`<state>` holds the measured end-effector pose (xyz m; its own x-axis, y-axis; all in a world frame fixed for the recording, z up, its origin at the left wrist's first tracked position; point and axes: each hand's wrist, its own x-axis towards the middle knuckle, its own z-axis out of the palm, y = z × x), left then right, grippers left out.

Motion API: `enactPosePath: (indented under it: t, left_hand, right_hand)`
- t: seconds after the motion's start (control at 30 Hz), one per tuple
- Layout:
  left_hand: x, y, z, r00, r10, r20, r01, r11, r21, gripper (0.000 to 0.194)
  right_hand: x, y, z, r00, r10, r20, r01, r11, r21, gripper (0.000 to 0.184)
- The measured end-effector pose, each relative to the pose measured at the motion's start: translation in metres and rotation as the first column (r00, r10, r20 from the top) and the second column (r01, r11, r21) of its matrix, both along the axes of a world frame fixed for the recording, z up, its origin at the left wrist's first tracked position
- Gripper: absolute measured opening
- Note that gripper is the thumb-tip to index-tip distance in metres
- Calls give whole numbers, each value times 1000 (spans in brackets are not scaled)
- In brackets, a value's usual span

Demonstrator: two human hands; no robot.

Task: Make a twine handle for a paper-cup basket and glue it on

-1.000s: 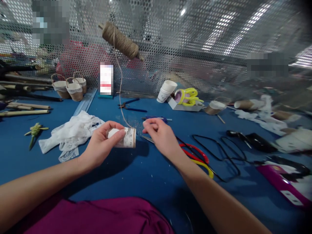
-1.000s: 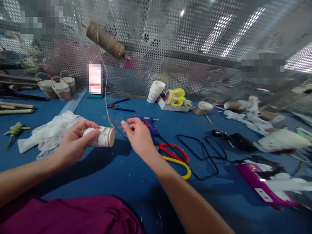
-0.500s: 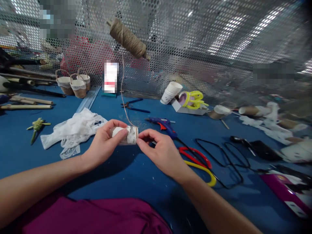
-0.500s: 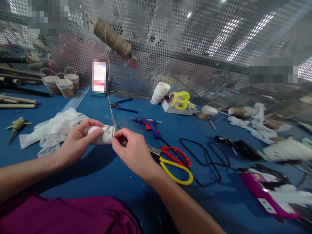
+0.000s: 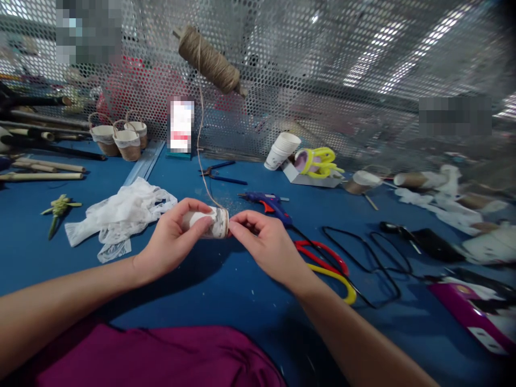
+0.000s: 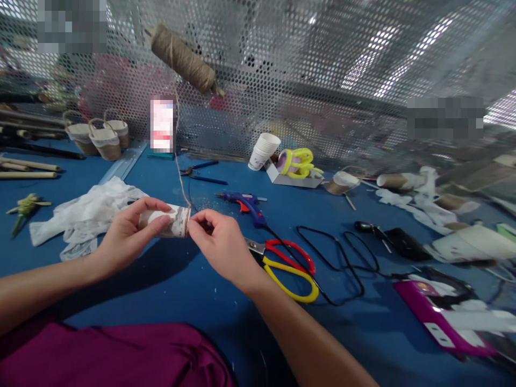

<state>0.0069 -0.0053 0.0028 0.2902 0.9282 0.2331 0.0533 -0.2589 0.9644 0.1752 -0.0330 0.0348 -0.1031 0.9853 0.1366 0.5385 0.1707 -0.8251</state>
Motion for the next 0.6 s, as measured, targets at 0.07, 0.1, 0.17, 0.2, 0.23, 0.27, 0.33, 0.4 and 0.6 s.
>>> enactPosePath:
  t: [0.07,0.1,0.17,0.2,0.23,0.27,0.33,0.4,0.6]
  left_hand:
    - [0,0,-1,1000,-4,-13,4,1000,21,15]
    - [0,0,-1,1000,-7,-20,8,999,31,15]
    - [0,1,-2,999,-12,-32,14,999,42,15]
    - [0,1,-2,999,-14,-38,15,999,42,16]
    - [0,1,-2,999,-14,-45,16,999,42,16]
    - [-1,1,-2,999,-13,-50,16,999,44,17]
    - [-1,1,-2,998,-11,-61,14,998,54,17]
    - [-1,1,-2,998,-8,-69,12,998,65,16]
    - [-2,1,-3,997,-14,-77,20,997,81,16]
  right_hand:
    - [0,0,0,1000,4,3,-4,1000,-2,16]
    - [0,0,0,1000,4,6,-4,1000,-5,16]
    - [0,0,0,1000,-1,13,1,1000,-11,16]
    - [0,0,0,1000,-3,15,3,1000,-11,16]
    - [-1,0,0,1000,-4,17,4,1000,-11,16]
    - [-1,0,0,1000,-3,18,3,1000,-10,16]
    - [-1,0,-1,1000,-5,20,5,1000,-6,16]
    - [-1,0,-1,1000,-10,22,10,1000,-5,15]
    - [0,0,-1,1000,-11,28,11,1000,-16,15]
